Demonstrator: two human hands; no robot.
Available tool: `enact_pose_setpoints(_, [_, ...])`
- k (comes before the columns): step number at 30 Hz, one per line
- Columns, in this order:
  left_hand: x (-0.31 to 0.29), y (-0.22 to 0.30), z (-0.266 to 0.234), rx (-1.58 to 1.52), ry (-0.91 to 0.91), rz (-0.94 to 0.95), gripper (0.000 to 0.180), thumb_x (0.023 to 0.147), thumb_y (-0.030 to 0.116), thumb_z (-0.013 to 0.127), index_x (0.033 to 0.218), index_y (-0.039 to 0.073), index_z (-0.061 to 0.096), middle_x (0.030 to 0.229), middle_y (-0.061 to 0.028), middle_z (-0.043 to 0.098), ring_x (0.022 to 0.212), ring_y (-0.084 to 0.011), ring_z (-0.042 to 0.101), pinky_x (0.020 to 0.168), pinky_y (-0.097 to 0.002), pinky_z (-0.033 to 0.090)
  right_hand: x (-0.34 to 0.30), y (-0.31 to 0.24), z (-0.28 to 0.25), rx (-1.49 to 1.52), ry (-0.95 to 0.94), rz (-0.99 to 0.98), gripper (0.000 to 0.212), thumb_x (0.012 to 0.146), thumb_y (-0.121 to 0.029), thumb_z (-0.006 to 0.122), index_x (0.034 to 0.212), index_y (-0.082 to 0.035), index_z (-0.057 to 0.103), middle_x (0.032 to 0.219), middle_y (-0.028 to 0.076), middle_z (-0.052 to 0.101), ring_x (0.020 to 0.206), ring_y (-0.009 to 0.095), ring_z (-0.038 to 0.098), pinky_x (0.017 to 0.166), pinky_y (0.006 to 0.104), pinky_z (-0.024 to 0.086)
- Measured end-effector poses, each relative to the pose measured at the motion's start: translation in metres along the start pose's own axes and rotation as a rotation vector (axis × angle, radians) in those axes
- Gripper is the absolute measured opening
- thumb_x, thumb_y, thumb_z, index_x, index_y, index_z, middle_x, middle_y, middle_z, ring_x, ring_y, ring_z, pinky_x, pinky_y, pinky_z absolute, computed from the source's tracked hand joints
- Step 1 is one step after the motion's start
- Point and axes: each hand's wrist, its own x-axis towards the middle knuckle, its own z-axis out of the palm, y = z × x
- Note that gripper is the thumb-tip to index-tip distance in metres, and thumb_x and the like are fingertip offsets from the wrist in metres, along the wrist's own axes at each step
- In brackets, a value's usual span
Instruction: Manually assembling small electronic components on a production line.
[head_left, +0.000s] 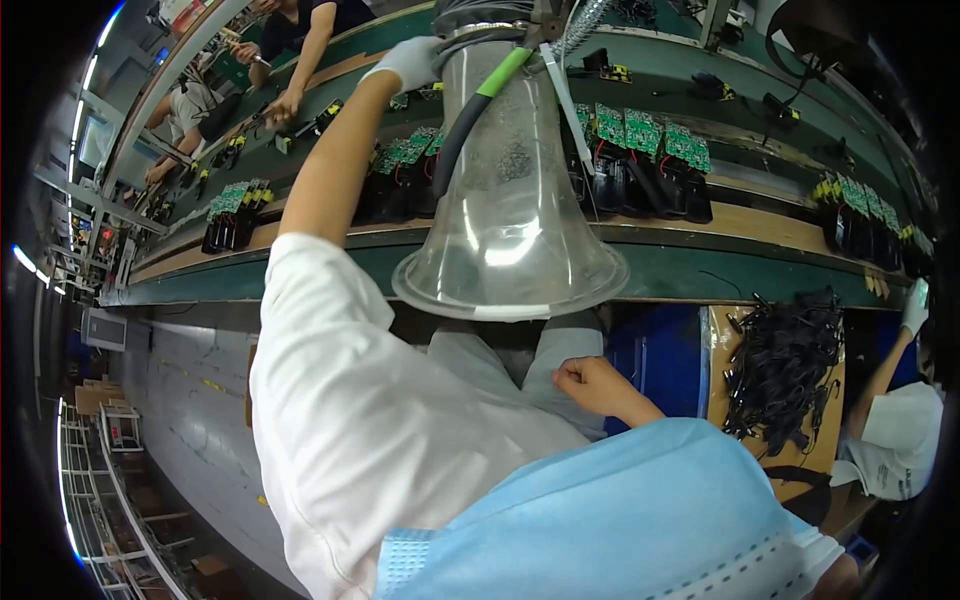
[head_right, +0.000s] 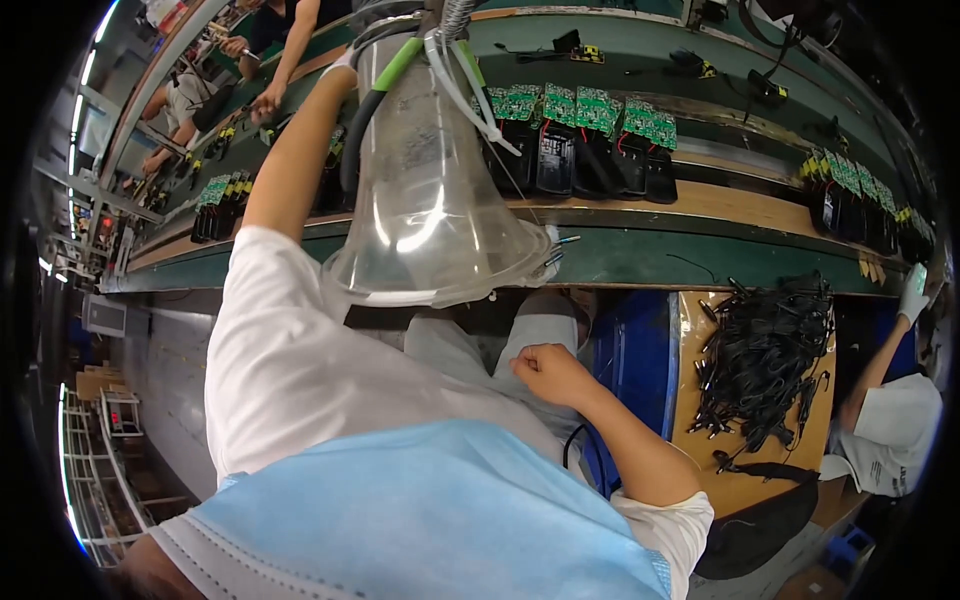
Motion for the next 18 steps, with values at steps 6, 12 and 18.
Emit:
enact_pose_setpoints(6, [-0.216,0.065,-0.102,-0.574,0.822,-0.273,0.028,0.089,0.010,0.063,0.117,0.003,0.064,0.102,-0.0068,0.069,0.085,-0.0149,0.063,0.077,-0.0263,0.049,-0.014,-0.015,0.016,-0.218,-0.021,-0.127,0.023,0.088,-0.018,0.060,0.080,0.002,0.067,0.059,0.007,0.056,0.051,0.019,0.044,0.052,0.0314,0.039])
enact_pose_setpoints(12, [-0.386,0.165,-0.055,-1.189,0.856,-0.550,0.022,0.087,-0.006,0.055,0.105,0.000,0.066,0.091,-0.0090,0.067,0.075,-0.0126,0.061,0.070,-0.0232,0.051,-0.027,-0.060,0.031,-0.303,-0.063,-0.219,0.020,0.088,-0.016,0.061,0.077,0.001,0.065,0.060,0.008,0.056,0.051,0.021,0.043,0.053,0.0326,0.040])
enact_pose_setpoints(18, [-0.408,0.256,0.015,-1.718,-0.038,-0.083,0.056,0.079,0.005,0.058,0.134,0.000,0.051,0.120,-0.0097,0.063,0.083,-0.0121,0.057,0.076,-0.0228,0.047,-0.033,-0.102,0.060,0.131,0.247,-0.360,0.043,0.102,-0.028,0.041,0.081,-0.001,0.068,0.066,0.000,0.048,0.053,0.008,0.032,0.048,0.0233,0.027])
